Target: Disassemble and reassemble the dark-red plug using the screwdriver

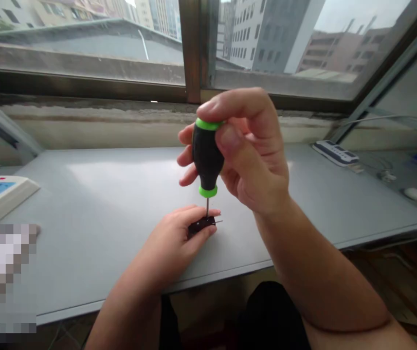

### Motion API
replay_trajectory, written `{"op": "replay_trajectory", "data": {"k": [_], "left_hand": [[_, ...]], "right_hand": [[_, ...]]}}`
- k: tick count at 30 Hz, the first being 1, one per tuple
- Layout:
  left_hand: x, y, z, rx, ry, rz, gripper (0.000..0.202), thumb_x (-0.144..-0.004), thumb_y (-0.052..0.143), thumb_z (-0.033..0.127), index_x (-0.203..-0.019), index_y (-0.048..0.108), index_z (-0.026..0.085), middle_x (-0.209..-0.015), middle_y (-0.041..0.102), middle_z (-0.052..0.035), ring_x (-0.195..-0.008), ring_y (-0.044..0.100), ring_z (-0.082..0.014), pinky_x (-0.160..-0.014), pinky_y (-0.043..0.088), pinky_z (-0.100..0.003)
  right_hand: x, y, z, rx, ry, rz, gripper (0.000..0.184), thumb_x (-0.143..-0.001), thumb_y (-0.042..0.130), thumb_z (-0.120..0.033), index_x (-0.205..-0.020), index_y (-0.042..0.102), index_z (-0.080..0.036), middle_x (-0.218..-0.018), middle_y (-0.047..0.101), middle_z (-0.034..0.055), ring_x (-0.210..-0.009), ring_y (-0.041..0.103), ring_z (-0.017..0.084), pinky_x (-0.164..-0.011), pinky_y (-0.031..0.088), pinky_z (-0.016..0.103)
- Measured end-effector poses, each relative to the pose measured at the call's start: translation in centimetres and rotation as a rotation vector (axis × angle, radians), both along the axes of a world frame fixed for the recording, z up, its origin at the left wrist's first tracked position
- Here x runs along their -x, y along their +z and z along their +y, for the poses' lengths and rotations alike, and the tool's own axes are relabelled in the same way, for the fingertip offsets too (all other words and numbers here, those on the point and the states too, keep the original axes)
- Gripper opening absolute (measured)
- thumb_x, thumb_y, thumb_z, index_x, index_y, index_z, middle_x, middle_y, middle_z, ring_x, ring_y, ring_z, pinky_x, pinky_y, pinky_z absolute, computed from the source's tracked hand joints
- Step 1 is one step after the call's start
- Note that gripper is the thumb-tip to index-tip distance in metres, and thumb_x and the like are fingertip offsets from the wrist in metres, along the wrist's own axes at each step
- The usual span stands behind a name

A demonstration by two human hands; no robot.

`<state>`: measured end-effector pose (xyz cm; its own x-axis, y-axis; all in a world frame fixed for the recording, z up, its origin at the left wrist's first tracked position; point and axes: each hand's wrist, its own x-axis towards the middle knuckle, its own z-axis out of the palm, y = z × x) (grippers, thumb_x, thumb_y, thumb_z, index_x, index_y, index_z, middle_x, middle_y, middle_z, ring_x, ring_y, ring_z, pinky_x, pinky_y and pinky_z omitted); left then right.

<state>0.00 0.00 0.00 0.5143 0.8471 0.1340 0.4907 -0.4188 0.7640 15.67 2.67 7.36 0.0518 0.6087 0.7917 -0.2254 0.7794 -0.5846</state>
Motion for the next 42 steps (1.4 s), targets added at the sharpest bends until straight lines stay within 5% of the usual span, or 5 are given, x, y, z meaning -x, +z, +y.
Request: {"op": "replay_trajectory", "data": {"k": [7, 18, 28, 34, 42], "left_hand": [[0.0, 0.0, -0.1, 0.005, 0.0, 0.01, 0.027, -0.098, 0.065, 0.025, -0.12, 0.079, 0.028, -0.111, 0.078, -0.0038, -0.106, 0.071, -0.0248, -0.096, 0.054, -0.038], [0.0, 0.1, 0.0, 0.011, -0.013, -0.002, 0.027, -0.098, 0.064, 0.025, -0.121, 0.079, 0.027, -0.113, 0.078, -0.0042, -0.109, 0.07, -0.0254, -0.099, 0.054, -0.039], [0.0, 0.0, -0.2, 0.008, 0.006, 0.009, 0.026, -0.097, 0.065, 0.026, -0.12, 0.079, 0.028, -0.113, 0.078, -0.0038, -0.107, 0.071, -0.0253, -0.099, 0.055, -0.039], [0.0, 0.0, -0.1, 0.005, -0.002, 0.016, 0.027, -0.098, 0.065, 0.025, -0.121, 0.079, 0.026, -0.113, 0.078, -0.004, -0.108, 0.071, -0.025, -0.099, 0.054, -0.039], [0.1, -0.1, -0.1, 0.003, -0.005, 0.022, 0.026, -0.099, 0.064, 0.026, -0.121, 0.078, 0.026, -0.113, 0.078, -0.0045, -0.106, 0.071, -0.0248, -0.097, 0.054, -0.038]], "right_hand": [[0.8, -0.4, -0.1, 0.023, -0.072, 0.12, 0.03, -0.085, 0.083, -0.049, -0.099, 0.061, -0.034, -0.098, 0.063, -0.0034, -0.071, 0.067, 0.014, -0.035, 0.049, 0.021], [-0.5, 0.8, -0.3, 0.109, 0.013, 0.041, 0.022, -0.083, 0.086, -0.039, -0.091, 0.067, -0.033, -0.087, 0.077, -0.0081, -0.077, 0.078, 0.016, -0.076, 0.069, 0.036], [0.4, 1.0, -0.5, 0.144, -0.008, 0.035, 0.011, -0.089, 0.067, -0.039, -0.094, 0.06, -0.031, -0.083, 0.071, -0.0064, -0.07, 0.074, 0.015, -0.054, 0.061, 0.028], [1.1, 2.6, -1.0, 0.301, 0.14, 0.078, 0.015, -0.09, 0.061, -0.024, -0.079, 0.051, -0.025, -0.067, 0.058, -0.0058, -0.047, 0.048, 0.009, -0.037, 0.033, 0.018], [0.3, 3.3, -1.0, 0.303, 0.435, -0.06, 0.029, -0.094, 0.055, -0.019, -0.07, 0.039, -0.025, -0.053, 0.045, -0.0097, -0.036, 0.031, 0.009, -0.033, 0.028, 0.02]]}}
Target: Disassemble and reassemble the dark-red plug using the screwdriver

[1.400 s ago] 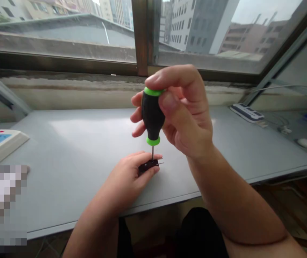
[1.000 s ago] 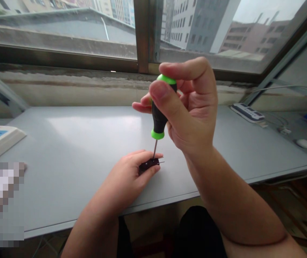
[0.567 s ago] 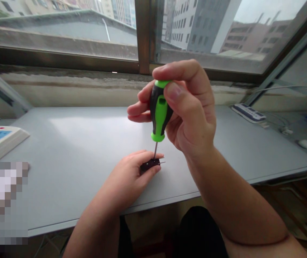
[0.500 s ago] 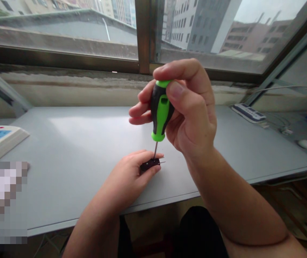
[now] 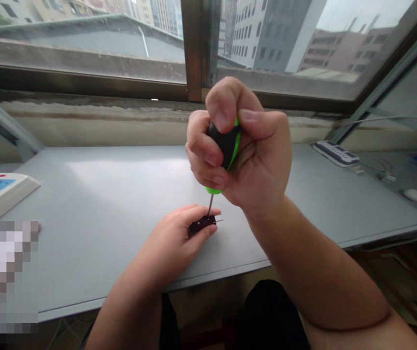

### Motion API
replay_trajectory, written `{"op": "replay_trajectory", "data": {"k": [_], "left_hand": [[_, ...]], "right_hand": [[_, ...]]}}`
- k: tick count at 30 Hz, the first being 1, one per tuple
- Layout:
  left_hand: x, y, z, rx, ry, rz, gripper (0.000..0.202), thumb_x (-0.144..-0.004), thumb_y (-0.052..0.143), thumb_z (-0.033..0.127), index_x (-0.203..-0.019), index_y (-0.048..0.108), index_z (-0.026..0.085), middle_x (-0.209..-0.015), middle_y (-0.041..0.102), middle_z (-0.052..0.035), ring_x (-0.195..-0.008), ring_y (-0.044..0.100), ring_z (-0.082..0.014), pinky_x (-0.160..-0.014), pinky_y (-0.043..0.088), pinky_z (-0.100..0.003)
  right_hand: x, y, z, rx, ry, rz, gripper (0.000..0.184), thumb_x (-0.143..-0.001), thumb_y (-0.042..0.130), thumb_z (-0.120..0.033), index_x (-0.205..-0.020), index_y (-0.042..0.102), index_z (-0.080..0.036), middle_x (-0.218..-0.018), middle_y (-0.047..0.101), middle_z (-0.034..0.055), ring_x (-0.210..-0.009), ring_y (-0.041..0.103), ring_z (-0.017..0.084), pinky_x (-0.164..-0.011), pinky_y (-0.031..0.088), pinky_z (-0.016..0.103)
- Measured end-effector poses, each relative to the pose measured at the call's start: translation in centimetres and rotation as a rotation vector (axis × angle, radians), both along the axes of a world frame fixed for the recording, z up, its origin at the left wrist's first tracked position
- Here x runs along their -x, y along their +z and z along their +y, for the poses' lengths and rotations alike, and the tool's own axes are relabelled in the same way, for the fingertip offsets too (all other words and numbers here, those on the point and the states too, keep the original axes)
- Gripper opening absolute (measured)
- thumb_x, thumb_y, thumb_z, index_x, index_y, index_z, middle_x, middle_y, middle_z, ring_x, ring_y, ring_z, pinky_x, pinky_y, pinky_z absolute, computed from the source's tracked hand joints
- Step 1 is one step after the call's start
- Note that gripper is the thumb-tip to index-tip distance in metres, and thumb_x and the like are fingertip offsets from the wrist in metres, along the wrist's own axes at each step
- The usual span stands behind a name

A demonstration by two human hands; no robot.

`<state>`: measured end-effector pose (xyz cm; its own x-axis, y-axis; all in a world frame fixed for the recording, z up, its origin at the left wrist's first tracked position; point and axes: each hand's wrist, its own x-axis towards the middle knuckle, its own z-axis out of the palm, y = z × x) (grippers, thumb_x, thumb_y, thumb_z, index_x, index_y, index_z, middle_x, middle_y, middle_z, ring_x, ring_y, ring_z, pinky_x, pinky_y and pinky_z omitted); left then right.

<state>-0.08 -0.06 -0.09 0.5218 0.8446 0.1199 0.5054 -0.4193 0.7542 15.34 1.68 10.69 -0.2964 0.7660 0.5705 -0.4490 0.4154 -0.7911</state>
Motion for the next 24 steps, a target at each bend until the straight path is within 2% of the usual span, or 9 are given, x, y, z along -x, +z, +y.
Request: {"op": "replay_trajectory", "data": {"k": [3, 6, 8, 11, 14, 17, 21, 24], "left_hand": [[-0.1, 0.0, 0.1, 0.005, -0.001, -0.001, 0.026, -0.099, 0.064, 0.026, -0.121, 0.078, 0.027, -0.113, 0.078, -0.0039, -0.106, 0.07, -0.0249, -0.096, 0.054, -0.038], [-0.1, 0.0, 0.1, 0.014, 0.007, -0.005, 0.026, -0.098, 0.066, 0.026, -0.121, 0.078, 0.027, -0.114, 0.078, -0.0038, -0.107, 0.07, -0.0251, -0.096, 0.054, -0.038], [-0.1, 0.0, 0.1, 0.02, 0.009, -0.005, 0.026, -0.098, 0.066, 0.026, -0.12, 0.079, 0.028, -0.114, 0.078, -0.0034, -0.107, 0.07, -0.025, -0.096, 0.054, -0.038], [-0.1, 0.1, 0.0, 0.019, 0.003, 0.003, 0.027, -0.098, 0.066, 0.025, -0.121, 0.078, 0.028, -0.113, 0.077, -0.003, -0.107, 0.07, -0.0249, -0.096, 0.053, -0.038], [0.0, 0.0, 0.0, 0.016, 0.001, 0.002, 0.027, -0.098, 0.065, 0.024, -0.121, 0.078, 0.027, -0.113, 0.077, -0.003, -0.107, 0.07, -0.0248, -0.096, 0.053, -0.039], [0.0, -0.1, 0.0, 0.02, 0.003, -0.012, 0.026, -0.098, 0.066, 0.025, -0.12, 0.078, 0.028, -0.112, 0.077, -0.0023, -0.105, 0.071, -0.0241, -0.096, 0.053, -0.038], [0.0, -0.2, 0.1, 0.018, 0.006, -0.018, 0.026, -0.097, 0.066, 0.025, -0.12, 0.078, 0.028, -0.113, 0.077, -0.0025, -0.105, 0.071, -0.0239, -0.096, 0.053, -0.038], [0.0, -0.2, 0.1, 0.015, 0.004, -0.021, 0.025, -0.097, 0.066, 0.025, -0.119, 0.078, 0.028, -0.114, 0.078, -0.0027, -0.106, 0.071, -0.0242, -0.097, 0.053, -0.038]], "right_hand": [[0.2, -0.1, -0.2, -0.003, -0.03, 0.016, 0.036, -0.102, 0.055, -0.026, -0.073, 0.034, -0.025, -0.051, 0.04, -0.0115, -0.034, 0.024, 0.007, -0.033, 0.022, 0.018], [0.6, -1.0, 0.0, -0.04, -0.144, 0.112, 0.035, -0.099, 0.068, -0.033, -0.085, 0.037, -0.028, -0.059, 0.047, -0.0134, -0.036, 0.025, 0.006, -0.033, 0.02, 0.016], [1.0, -1.7, 0.4, -0.049, -0.182, 0.148, 0.04, -0.094, 0.076, -0.035, -0.09, 0.037, -0.03, -0.065, 0.053, -0.0132, -0.037, 0.03, 0.006, -0.033, 0.021, 0.016], [1.4, -2.4, 0.7, -0.049, -0.171, 0.237, 0.037, -0.096, 0.075, -0.034, -0.089, 0.039, -0.028, -0.075, 0.06, -0.011, -0.039, 0.038, 0.004, -0.031, 0.02, 0.015], [1.5, -2.4, 0.8, -0.017, -0.161, 0.336, 0.034, -0.095, 0.076, -0.031, -0.09, 0.043, -0.026, -0.09, 0.059, -0.0081, -0.053, 0.053, 0.004, -0.03, 0.022, 0.013], [1.1, -2.1, 0.8, 0.022, -0.165, 0.273, 0.032, -0.093, 0.077, -0.032, -0.089, 0.045, -0.027, -0.088, 0.057, -0.0052, -0.067, 0.06, 0.01, -0.031, 0.03, 0.014], [0.4, -2.0, 0.9, -0.006, -0.115, 0.12, 0.024, -0.098, 0.071, -0.043, -0.094, 0.052, -0.028, -0.08, 0.058, -0.0039, -0.057, 0.054, 0.01, -0.036, 0.037, 0.019], [0.2, -2.2, 1.0, -0.031, -0.105, 0.103, 0.019, -0.101, 0.065, -0.045, -0.097, 0.055, -0.029, -0.073, 0.055, -0.0064, -0.045, 0.043, 0.008, -0.036, 0.034, 0.021]]}}
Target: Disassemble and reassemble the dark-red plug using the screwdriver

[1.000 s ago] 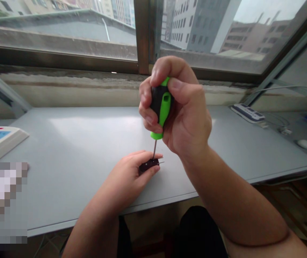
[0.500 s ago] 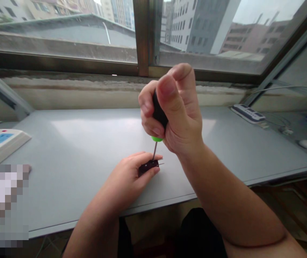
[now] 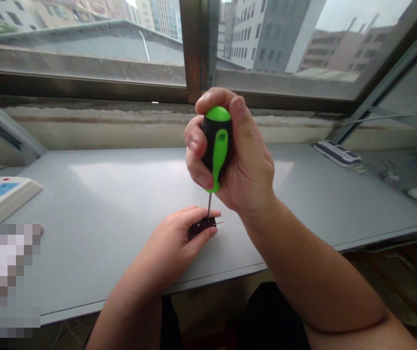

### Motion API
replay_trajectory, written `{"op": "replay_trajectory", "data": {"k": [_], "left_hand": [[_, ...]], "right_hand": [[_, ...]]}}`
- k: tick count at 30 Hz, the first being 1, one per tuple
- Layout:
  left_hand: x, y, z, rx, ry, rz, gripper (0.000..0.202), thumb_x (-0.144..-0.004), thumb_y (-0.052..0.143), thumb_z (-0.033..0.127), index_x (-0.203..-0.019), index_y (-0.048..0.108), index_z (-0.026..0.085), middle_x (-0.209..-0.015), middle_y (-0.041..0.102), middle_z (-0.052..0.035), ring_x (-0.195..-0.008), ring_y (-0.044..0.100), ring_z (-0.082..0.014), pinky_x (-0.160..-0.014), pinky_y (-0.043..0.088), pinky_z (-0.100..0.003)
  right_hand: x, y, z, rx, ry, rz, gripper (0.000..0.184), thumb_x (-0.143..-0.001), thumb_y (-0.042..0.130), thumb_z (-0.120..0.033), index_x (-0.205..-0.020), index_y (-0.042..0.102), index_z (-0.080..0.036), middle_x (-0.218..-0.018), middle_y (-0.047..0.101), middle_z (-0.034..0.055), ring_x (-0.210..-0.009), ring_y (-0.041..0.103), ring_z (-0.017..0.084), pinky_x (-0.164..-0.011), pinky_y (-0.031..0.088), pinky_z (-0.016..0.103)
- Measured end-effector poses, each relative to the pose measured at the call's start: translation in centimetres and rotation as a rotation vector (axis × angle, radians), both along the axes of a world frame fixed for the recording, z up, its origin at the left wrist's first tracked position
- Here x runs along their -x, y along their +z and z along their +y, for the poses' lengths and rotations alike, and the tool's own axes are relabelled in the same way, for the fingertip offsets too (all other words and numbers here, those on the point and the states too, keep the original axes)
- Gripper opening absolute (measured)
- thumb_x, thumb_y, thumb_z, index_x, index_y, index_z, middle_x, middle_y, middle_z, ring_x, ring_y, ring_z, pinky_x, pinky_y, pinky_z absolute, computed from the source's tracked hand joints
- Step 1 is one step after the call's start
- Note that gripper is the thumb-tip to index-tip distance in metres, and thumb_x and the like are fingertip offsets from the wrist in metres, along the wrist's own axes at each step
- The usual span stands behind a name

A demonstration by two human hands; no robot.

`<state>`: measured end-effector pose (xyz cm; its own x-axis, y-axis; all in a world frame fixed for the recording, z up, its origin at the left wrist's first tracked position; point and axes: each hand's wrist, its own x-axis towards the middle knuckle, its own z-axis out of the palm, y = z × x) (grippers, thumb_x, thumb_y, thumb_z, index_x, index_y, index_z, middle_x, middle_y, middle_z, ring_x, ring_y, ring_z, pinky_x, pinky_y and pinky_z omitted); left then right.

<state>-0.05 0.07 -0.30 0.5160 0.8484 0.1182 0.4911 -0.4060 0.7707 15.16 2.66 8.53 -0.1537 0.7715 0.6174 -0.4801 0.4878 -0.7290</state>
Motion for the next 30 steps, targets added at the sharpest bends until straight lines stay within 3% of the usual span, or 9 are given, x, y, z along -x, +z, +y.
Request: {"op": "replay_trajectory", "data": {"k": [6, 9, 12, 15, 17, 22, 26, 28, 30], "left_hand": [[0.2, 0.2, -0.1, 0.01, -0.017, 0.006, 0.025, -0.097, 0.066, 0.025, -0.119, 0.078, 0.029, -0.113, 0.078, -0.0023, -0.107, 0.071, -0.0247, -0.096, 0.053, -0.038], [0.1, 0.2, -0.1, 0.009, -0.019, 0.003, 0.025, -0.097, 0.066, 0.026, -0.118, 0.079, 0.028, -0.114, 0.078, -0.0029, -0.108, 0.071, -0.0249, -0.096, 0.053, -0.038], [0.1, 0.0, 0.0, 0.008, -0.014, -0.009, 0.025, -0.097, 0.067, 0.026, -0.119, 0.079, 0.028, -0.115, 0.078, -0.0032, -0.108, 0.071, -0.025, -0.096, 0.053, -0.038], [0.1, 0.0, -0.1, 0.002, -0.016, -0.011, 0.025, -0.097, 0.066, 0.026, -0.119, 0.078, 0.028, -0.114, 0.078, -0.0033, -0.107, 0.071, -0.0245, -0.096, 0.053, -0.038], [0.2, 0.0, -0.1, 0.001, -0.018, -0.002, 0.024, -0.097, 0.066, 0.026, -0.118, 0.078, 0.028, -0.114, 0.078, -0.0033, -0.107, 0.071, -0.0246, -0.097, 0.053, -0.038], [0.2, 0.0, -0.1, 0.009, -0.015, 0.006, 0.024, -0.097, 0.066, 0.027, -0.117, 0.078, 0.029, -0.115, 0.078, -0.0025, -0.108, 0.071, -0.0248, -0.097, 0.053, -0.038], [0.2, 0.1, -0.2, 0.016, -0.015, 0.004, 0.024, -0.097, 0.066, 0.027, -0.117, 0.078, 0.028, -0.115, 0.078, -0.0031, -0.108, 0.07, -0.0249, -0.096, 0.054, -0.038], [0.2, 0.2, -0.2, 0.017, -0.018, 0.0, 0.023, -0.097, 0.065, 0.027, -0.117, 0.079, 0.028, -0.115, 0.078, -0.0036, -0.108, 0.071, -0.025, -0.096, 0.054, -0.038], [0.1, 0.2, -0.2, 0.015, -0.02, -0.007, 0.024, -0.097, 0.065, 0.026, -0.117, 0.079, 0.027, -0.115, 0.078, -0.0039, -0.107, 0.071, -0.0248, -0.096, 0.054, -0.038]], "right_hand": [[0.6, -0.5, -0.2, -0.036, -0.109, 0.071, 0.021, -0.1, 0.066, -0.05, -0.098, 0.054, -0.034, -0.071, 0.053, -0.0094, -0.037, 0.03, 0.006, -0.032, 0.022, 0.02], [1.3, -1.0, -0.2, -0.092, -0.207, 0.177, 0.033, -0.091, 0.079, -0.049, -0.095, 0.051, -0.032, -0.087, 0.058, -0.0081, -0.039, 0.036, 0.003, -0.028, 0.019, 0.018], [1.6, -1.2, -0.3, -0.108, -0.222, 0.21, 0.033, -0.087, 0.085, -0.038, -0.096, 0.054, -0.032, -0.094, 0.058, -0.0062, -0.053, 0.056, 0.007, -0.028, 0.027, 0.015], [1.2, -0.9, -0.6, -0.061, -0.15, 0.133, 0.017, -0.097, 0.073, -0.039, -0.1, 0.06, -0.029, -0.083, 0.061, -0.0032, -0.066, 0.065, 0.013, -0.037, 0.043, 0.018], [0.8, -0.5, -1.0, -0.027, -0.107, 0.06, 0.012, -0.1, 0.067, -0.039, -0.101, 0.062, -0.028, -0.075, 0.061, -0.0035, -0.058, 0.062, 0.013, -0.039, 0.045, 0.021], [0.7, -0.3, -1.4, -0.01, -0.095, 0.073, 0.01, -0.103, 0.062, -0.041, -0.1, 0.056, -0.034, -0.068, 0.057, -0.0081, -0.036, 0.033, 0.008, -0.032, 0.028, 0.019], [1.2, -1.2, -0.9, -0.101, -0.192, 0.221, 0.022, -0.09, 0.08, -0.038, -0.093, 0.059, -0.033, -0.093, 0.06, -0.006, -0.049, 0.049, 0.007, -0.029, 0.027, 0.015], [1.2, -1.4, -0.7, -0.078, -0.219, 0.193, 0.019, -0.089, 0.082, -0.033, -0.097, 0.065, -0.033, -0.098, 0.06, -0.0037, -0.062, 0.059, 0.01, -0.031, 0.036, 0.016], [1.0, -1.2, -0.6, -0.012, -0.187, 0.111, 0.006, -0.097, 0.072, -0.034, -0.101, 0.069, -0.03, -0.089, 0.061, -0.0006, -0.069, 0.062, 0.014, -0.04, 0.048, 0.022]]}}
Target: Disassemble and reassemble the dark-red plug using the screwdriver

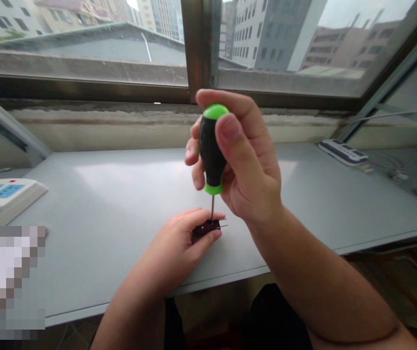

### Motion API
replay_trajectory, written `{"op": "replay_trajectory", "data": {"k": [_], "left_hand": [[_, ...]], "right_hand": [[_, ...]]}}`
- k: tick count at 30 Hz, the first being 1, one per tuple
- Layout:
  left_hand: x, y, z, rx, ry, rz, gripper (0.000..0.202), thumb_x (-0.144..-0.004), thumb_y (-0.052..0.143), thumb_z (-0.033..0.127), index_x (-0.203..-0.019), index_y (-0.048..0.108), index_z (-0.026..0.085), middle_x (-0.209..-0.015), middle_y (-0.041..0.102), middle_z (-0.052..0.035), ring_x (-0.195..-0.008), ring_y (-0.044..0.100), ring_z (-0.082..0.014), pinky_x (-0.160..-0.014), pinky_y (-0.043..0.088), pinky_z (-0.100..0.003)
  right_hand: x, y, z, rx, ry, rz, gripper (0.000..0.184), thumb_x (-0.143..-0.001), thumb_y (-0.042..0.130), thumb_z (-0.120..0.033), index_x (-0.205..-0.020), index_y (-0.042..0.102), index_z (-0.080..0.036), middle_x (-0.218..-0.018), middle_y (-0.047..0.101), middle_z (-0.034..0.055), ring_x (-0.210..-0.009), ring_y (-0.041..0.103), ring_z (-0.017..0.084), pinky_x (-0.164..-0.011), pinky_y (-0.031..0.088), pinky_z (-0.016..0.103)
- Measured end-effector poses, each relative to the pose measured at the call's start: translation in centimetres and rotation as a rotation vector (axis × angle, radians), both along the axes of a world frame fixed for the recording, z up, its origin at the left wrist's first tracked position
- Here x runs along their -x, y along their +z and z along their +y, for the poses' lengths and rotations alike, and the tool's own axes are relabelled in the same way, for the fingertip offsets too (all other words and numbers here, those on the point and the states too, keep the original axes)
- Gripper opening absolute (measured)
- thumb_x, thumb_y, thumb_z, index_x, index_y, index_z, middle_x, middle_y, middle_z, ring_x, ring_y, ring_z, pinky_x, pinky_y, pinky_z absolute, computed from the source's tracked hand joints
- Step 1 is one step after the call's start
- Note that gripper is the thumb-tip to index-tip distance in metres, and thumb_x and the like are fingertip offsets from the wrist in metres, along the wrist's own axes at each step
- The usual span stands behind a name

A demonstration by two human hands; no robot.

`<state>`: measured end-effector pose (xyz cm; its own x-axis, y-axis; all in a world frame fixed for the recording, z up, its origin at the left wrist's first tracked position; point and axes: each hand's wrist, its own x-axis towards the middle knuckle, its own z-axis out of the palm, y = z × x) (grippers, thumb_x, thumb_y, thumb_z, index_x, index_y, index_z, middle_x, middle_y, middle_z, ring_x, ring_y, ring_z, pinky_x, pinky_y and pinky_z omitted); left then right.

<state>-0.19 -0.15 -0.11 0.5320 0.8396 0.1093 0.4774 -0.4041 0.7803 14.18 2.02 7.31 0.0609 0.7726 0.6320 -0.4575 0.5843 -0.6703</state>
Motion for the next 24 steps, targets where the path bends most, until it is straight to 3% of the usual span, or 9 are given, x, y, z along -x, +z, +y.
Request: {"op": "replay_trajectory", "data": {"k": [2, 5, 8, 11, 14, 19, 21, 24], "left_hand": [[0.0, 0.0, 0.0, -0.005, 0.002, -0.002, 0.023, -0.097, 0.065, 0.026, -0.117, 0.079, 0.027, -0.115, 0.078, -0.004, -0.106, 0.071, -0.0247, -0.095, 0.054, -0.038], [0.0, -0.1, 0.1, -0.008, 0.0, 0.006, 0.022, -0.097, 0.066, 0.027, -0.115, 0.079, 0.027, -0.114, 0.078, -0.0041, -0.106, 0.071, -0.025, -0.094, 0.054, -0.038], [0.0, -0.1, 0.1, -0.009, 0.001, 0.012, 0.021, -0.097, 0.066, 0.026, -0.113, 0.079, 0.026, -0.114, 0.078, -0.0039, -0.107, 0.071, -0.0249, -0.094, 0.054, -0.037], [0.0, 0.0, 0.0, -0.01, -0.001, 0.012, 0.022, -0.097, 0.066, 0.026, -0.115, 0.079, 0.027, -0.114, 0.078, -0.0036, -0.107, 0.071, -0.0244, -0.095, 0.054, -0.038], [0.0, 0.0, 0.0, -0.007, -0.001, 0.004, 0.023, -0.097, 0.066, 0.026, -0.116, 0.079, 0.026, -0.116, 0.078, -0.0036, -0.107, 0.071, -0.0243, -0.097, 0.054, -0.038], [0.1, 0.0, -0.1, -0.004, 0.003, 0.0, 0.024, -0.097, 0.066, 0.026, -0.118, 0.079, 0.027, -0.115, 0.078, -0.0041, -0.108, 0.07, -0.0251, -0.097, 0.054, -0.039], [0.1, 0.0, -0.1, -0.007, 0.002, 0.0, 0.025, -0.097, 0.066, 0.026, -0.119, 0.078, 0.027, -0.115, 0.078, -0.0041, -0.108, 0.071, -0.0252, -0.098, 0.054, -0.039], [0.1, -0.1, -0.1, -0.016, -0.002, 0.001, 0.024, -0.097, 0.066, 0.026, -0.118, 0.078, 0.027, -0.115, 0.078, -0.0038, -0.108, 0.071, -0.0248, -0.098, 0.054, -0.039]], "right_hand": [[-0.2, 0.4, -0.1, 0.051, 0.047, -0.048, 0.011, -0.102, 0.065, -0.037, -0.102, 0.07, -0.027, -0.078, 0.06, -0.0007, -0.061, 0.059, 0.015, -0.045, 0.051, 0.027], [-0.3, 0.9, -0.4, 0.067, 0.04, -0.041, 0.01, -0.102, 0.065, -0.04, -0.106, 0.064, -0.031, -0.069, 0.056, -0.0061, -0.041, 0.04, 0.01, -0.035, 0.037, 0.022], [-0.1, 1.0, -0.7, 0.053, 0.014, -0.031, 0.016, -0.101, 0.066, -0.046, -0.101, 0.056, -0.034, -0.066, 0.055, -0.0085, -0.035, 0.03, 0.008, -0.031, 0.027, 0.02], [0.3, 0.7, -1.0, 0.02, -0.057, 0.035, 0.028, -0.093, 0.078, -0.047, -0.094, 0.053, -0.033, -0.084, 0.059, -0.0069, -0.041, 0.038, 0.006, -0.029, 0.027, 0.018], [0.5, 0.2, -0.8, 0.013, -0.143, 0.034, 0.038, -0.079, 0.091, -0.044, -0.095, 0.058, -0.035, -0.098, 0.058, -0.0049, -0.06, 0.053, 0.01, -0.031, 0.034, 0.017], [0.1, -0.3, -0.3, -0.04, -0.131, -0.055, 0.024, -0.09, 0.08, -0.051, -0.105, 0.067, -0.036, -0.087, 0.062, -0.0013, -0.072, 0.061, 0.017, -0.048, 0.056, 0.026], [-0.1, -0.3, -0.3, -0.037, -0.055, -0.074, 0.024, -0.092, 0.077, -0.051, -0.106, 0.067, -0.034, -0.086, 0.065, -0.0011, -0.065, 0.061, 0.016, -0.045, 0.054, 0.027], [0.0, 0.1, -0.5, -0.004, 0.028, -0.082, 0.016, -0.099, 0.067, -0.045, -0.106, 0.065, -0.031, -0.08, 0.064, -0.0029, -0.047, 0.051, 0.01, -0.034, 0.039, 0.023]]}}
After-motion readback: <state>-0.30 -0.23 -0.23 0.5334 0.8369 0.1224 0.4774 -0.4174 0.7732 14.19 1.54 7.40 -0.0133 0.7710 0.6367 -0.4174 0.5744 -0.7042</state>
